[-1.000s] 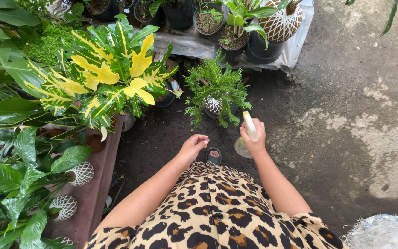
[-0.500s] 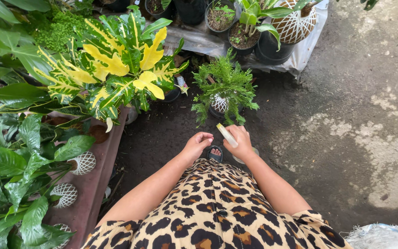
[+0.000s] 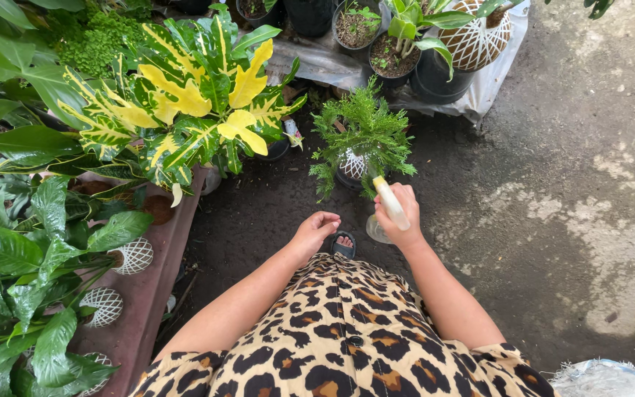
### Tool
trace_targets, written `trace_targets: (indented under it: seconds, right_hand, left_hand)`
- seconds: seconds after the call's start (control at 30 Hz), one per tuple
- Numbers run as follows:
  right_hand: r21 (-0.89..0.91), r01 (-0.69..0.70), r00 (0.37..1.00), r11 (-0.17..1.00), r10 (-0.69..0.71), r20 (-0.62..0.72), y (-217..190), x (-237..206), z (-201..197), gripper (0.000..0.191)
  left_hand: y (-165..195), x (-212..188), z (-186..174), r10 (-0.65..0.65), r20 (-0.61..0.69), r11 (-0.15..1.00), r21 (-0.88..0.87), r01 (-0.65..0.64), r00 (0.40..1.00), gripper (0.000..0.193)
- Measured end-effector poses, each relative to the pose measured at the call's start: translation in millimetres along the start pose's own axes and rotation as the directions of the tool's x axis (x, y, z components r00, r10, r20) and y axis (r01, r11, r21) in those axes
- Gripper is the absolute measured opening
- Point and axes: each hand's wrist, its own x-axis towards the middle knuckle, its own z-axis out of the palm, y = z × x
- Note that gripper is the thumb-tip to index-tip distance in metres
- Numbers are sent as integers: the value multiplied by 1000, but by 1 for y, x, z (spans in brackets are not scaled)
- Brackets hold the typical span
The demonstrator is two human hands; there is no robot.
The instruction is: The person walks along a narrow path in a plant nursery and sprays water on various potted plants using a handheld spray bottle. They move from one plant to the next, misting the leaves of different species.
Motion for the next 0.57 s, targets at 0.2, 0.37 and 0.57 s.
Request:
trace_targets:
  seconds: [0.2, 0.37, 0.57]
  right_hand:
    - [71, -50, 992, 996, 58, -111, 5, -11, -11, 30]
    - [292, -342, 930, 893, 366, -30, 37, -19, -23, 25]
    - [74, -276, 952, 958, 283, -119, 67, -52, -14, 29]
  left_hand:
    - [7, -3, -1, 4, -9, 1000, 27, -4, 1000, 30]
    - [11, -2, -2, 12, 6, 1000, 26, -13, 1000, 31]
    - [9, 5, -4, 68, 16, 997, 31, -68, 998, 32]
